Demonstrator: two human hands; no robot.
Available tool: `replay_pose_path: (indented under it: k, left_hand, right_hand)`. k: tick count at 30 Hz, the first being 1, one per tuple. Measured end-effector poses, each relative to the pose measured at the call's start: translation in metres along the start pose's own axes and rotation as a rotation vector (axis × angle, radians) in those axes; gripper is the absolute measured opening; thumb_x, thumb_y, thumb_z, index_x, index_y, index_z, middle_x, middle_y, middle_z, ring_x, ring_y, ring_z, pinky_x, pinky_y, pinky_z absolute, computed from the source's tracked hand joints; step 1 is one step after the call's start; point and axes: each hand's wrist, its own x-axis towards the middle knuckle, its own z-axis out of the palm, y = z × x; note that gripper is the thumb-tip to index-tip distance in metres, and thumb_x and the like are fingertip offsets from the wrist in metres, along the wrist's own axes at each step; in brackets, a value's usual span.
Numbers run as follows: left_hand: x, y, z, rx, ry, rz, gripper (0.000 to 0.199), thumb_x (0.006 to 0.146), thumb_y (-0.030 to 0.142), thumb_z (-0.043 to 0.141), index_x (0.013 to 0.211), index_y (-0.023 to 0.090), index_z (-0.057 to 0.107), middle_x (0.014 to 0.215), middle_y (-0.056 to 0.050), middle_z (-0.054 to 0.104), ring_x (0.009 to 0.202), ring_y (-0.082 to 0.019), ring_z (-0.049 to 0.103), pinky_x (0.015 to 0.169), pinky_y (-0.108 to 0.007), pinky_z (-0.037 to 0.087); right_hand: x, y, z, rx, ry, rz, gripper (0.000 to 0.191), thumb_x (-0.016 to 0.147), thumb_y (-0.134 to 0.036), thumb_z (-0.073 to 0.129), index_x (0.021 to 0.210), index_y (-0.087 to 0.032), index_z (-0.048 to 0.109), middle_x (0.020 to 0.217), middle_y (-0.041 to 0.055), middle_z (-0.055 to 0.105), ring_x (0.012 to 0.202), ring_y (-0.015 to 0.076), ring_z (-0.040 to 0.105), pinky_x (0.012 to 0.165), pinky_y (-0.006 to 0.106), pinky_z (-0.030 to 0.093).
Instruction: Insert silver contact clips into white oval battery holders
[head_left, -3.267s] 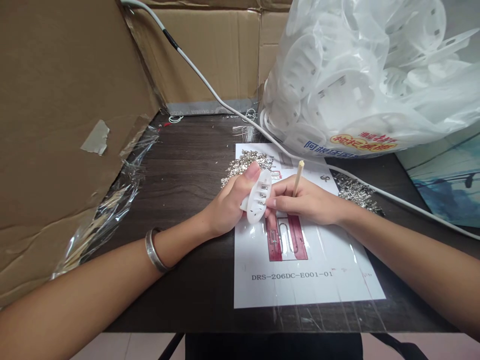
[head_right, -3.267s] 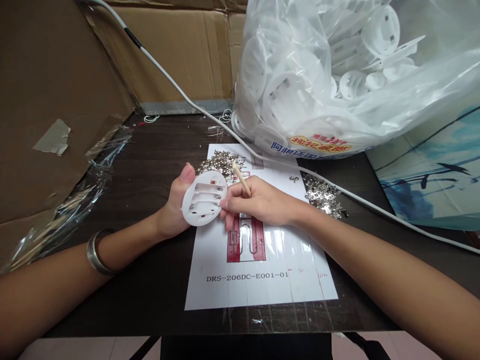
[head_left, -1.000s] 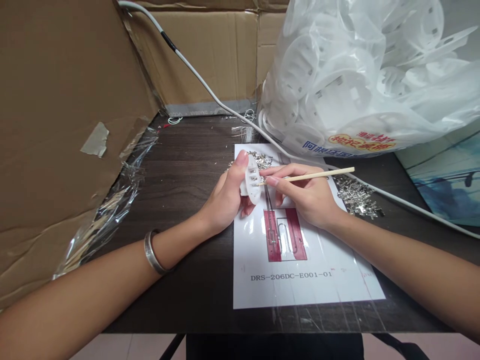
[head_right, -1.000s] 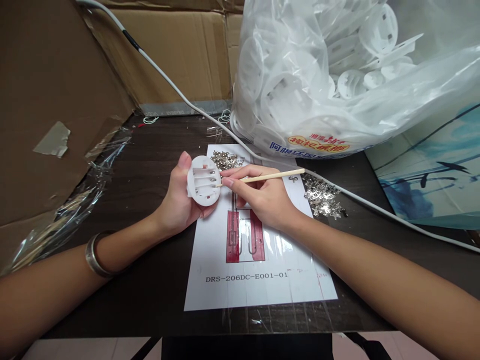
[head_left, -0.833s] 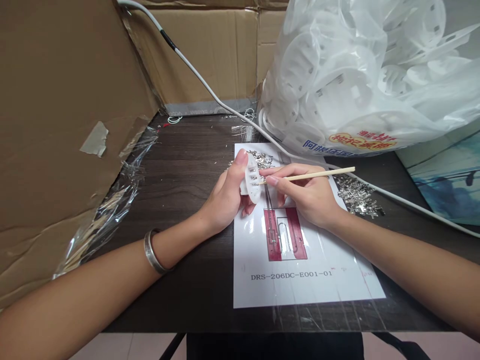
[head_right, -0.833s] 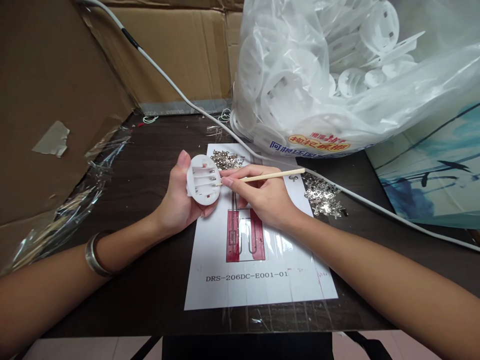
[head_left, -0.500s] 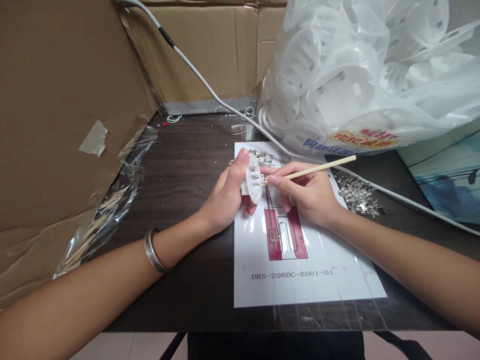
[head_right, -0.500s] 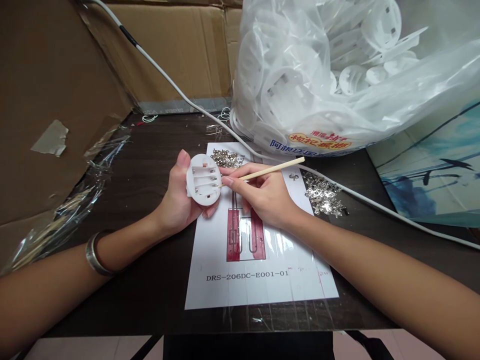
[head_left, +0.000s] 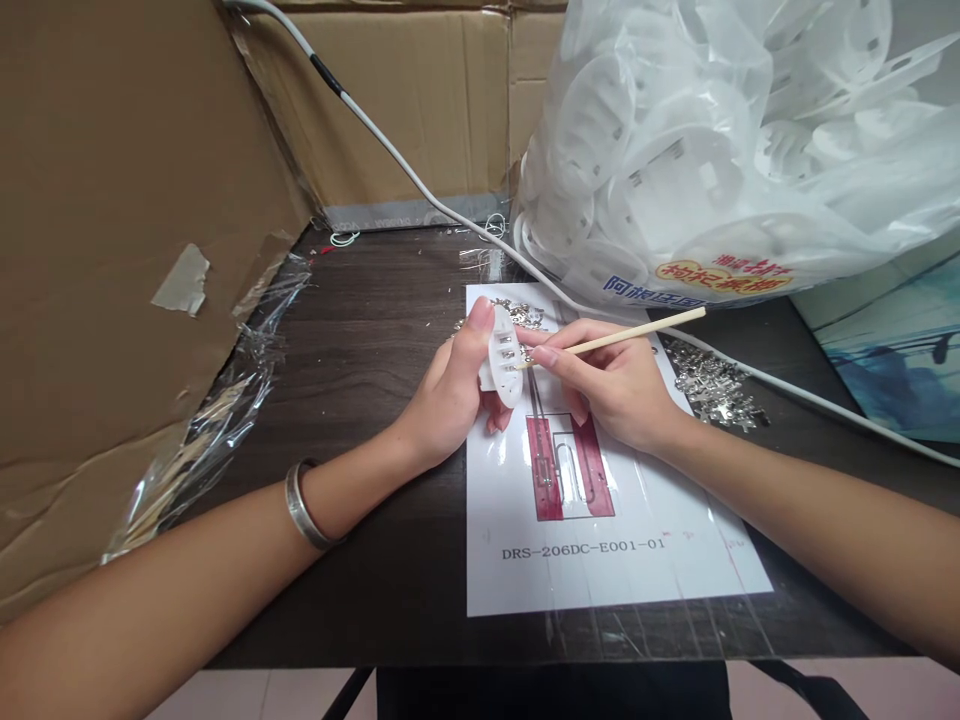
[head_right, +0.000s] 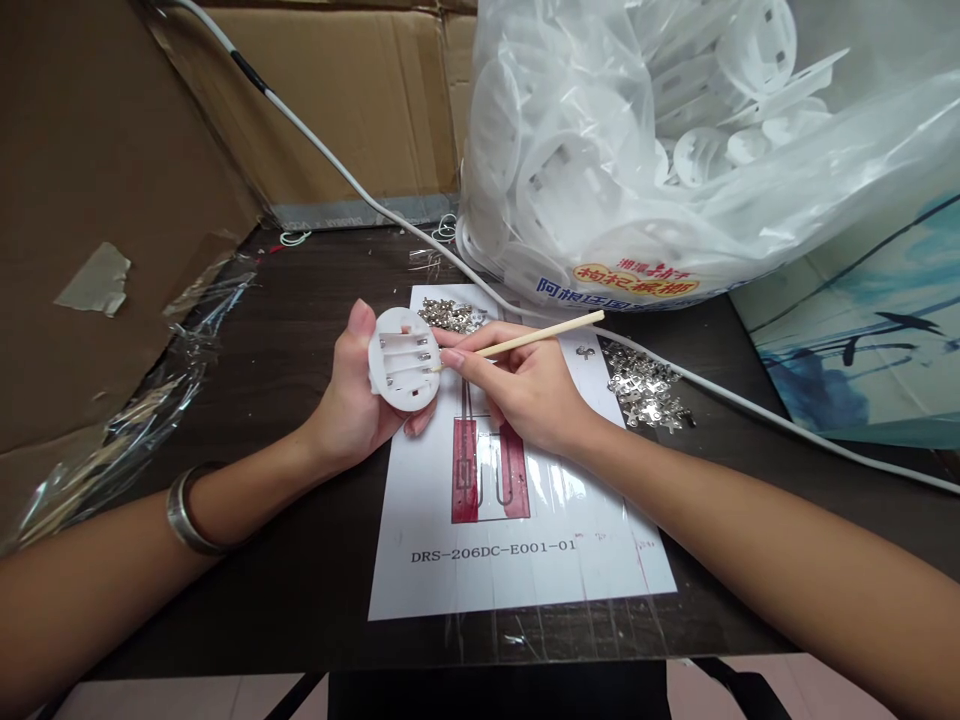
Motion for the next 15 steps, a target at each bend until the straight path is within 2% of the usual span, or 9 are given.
replay_pose_path:
  k: [3, 5, 6, 8, 9, 11, 13, 15]
  left_hand:
    - [0.0003, -0.0012, -0.0007, -0.003, 0.008, -0.008, 0.086, 0.095, 0.082, 0.028, 0.111, 0.011, 0.074, 0.049, -0.001, 0.053, 0.038, -0.012, 0.045, 0.039, -0.026, 0.038]
    - [0.0002, -0.0018, -0.0011, -0.003, 0.015, -0.013, 0.086, 0.096, 0.083, 0.026, 0.111, 0.012, 0.074, 0.050, -0.001, 0.054, 0.038, -0.012, 0.045, 0.039, -0.026, 0.038]
    - [0.0002, -0.0019, -0.0012, -0.002, 0.016, -0.015, 0.086, 0.095, 0.083, 0.026, 0.111, 0.013, 0.074, 0.050, -0.001, 0.054, 0.039, -0.012, 0.045, 0.039, -0.026, 0.038]
    - [0.0001, -0.0019, -0.0011, 0.005, 0.021, -0.019, 0.087, 0.095, 0.084, 0.025, 0.109, 0.013, 0.074, 0.050, -0.001, 0.053, 0.038, -0.012, 0.044, 0.038, -0.026, 0.036]
    - [0.0000, -0.0019, -0.0009, 0.013, 0.026, -0.021, 0.087, 0.095, 0.084, 0.025, 0.108, 0.013, 0.074, 0.049, 0.000, 0.051, 0.038, -0.012, 0.043, 0.038, -0.026, 0.035]
    - [0.0001, -0.0021, -0.0005, 0.032, 0.041, -0.021, 0.087, 0.094, 0.085, 0.025, 0.105, 0.014, 0.074, 0.048, 0.000, 0.048, 0.038, -0.011, 0.041, 0.037, -0.026, 0.032]
    - [0.0005, -0.0024, -0.0001, 0.053, 0.061, -0.011, 0.085, 0.095, 0.084, 0.025, 0.101, 0.015, 0.074, 0.048, 0.001, 0.045, 0.039, -0.011, 0.040, 0.038, -0.025, 0.030]
    - [0.0010, -0.0024, 0.0004, 0.069, 0.082, 0.001, 0.083, 0.095, 0.084, 0.026, 0.097, 0.016, 0.073, 0.048, 0.001, 0.044, 0.041, -0.011, 0.041, 0.039, -0.024, 0.031]
  right_hand:
    - [0.0002, 0.0014, -0.0006, -0.005, -0.006, -0.003, 0.027, 0.085, -0.043, 0.085, 0.077, -0.021, 0.072, 0.049, -0.0061, 0.065, 0.028, 0.0076, 0.047, 0.029, 0.023, 0.037]
    - [0.0001, 0.0022, -0.0009, -0.021, -0.002, -0.009, 0.025, 0.087, -0.042, 0.084, 0.077, -0.022, 0.072, 0.047, -0.0080, 0.061, 0.028, 0.0076, 0.047, 0.035, 0.025, 0.046]
    - [0.0001, 0.0025, -0.0008, -0.029, 0.000, -0.014, 0.025, 0.087, -0.042, 0.084, 0.077, -0.022, 0.072, 0.046, -0.0089, 0.060, 0.029, 0.0074, 0.046, 0.043, 0.027, 0.054]
    - [0.0001, 0.0026, -0.0005, -0.033, -0.006, -0.030, 0.024, 0.088, -0.042, 0.084, 0.078, -0.023, 0.073, 0.044, -0.0104, 0.056, 0.033, 0.0077, 0.049, 0.069, 0.033, 0.066]
    - [0.0002, 0.0025, -0.0002, -0.026, -0.014, -0.042, 0.023, 0.088, -0.041, 0.084, 0.078, -0.024, 0.073, 0.044, -0.0109, 0.054, 0.037, 0.0085, 0.052, 0.083, 0.036, 0.067]
    - [0.0005, 0.0022, 0.0005, -0.002, -0.035, -0.059, 0.021, 0.089, -0.040, 0.084, 0.078, -0.025, 0.074, 0.042, -0.0111, 0.050, 0.045, 0.0108, 0.060, 0.105, 0.040, 0.060]
    - [0.0010, 0.0017, 0.0012, 0.018, -0.049, -0.059, 0.020, 0.089, -0.038, 0.084, 0.078, -0.025, 0.074, 0.043, -0.0104, 0.050, 0.054, 0.0125, 0.066, 0.114, 0.041, 0.055]
    - [0.0016, 0.0006, 0.0021, 0.027, -0.054, -0.049, 0.020, 0.089, -0.037, 0.085, 0.078, -0.025, 0.074, 0.044, -0.0094, 0.051, 0.061, 0.0137, 0.070, 0.113, 0.040, 0.055]
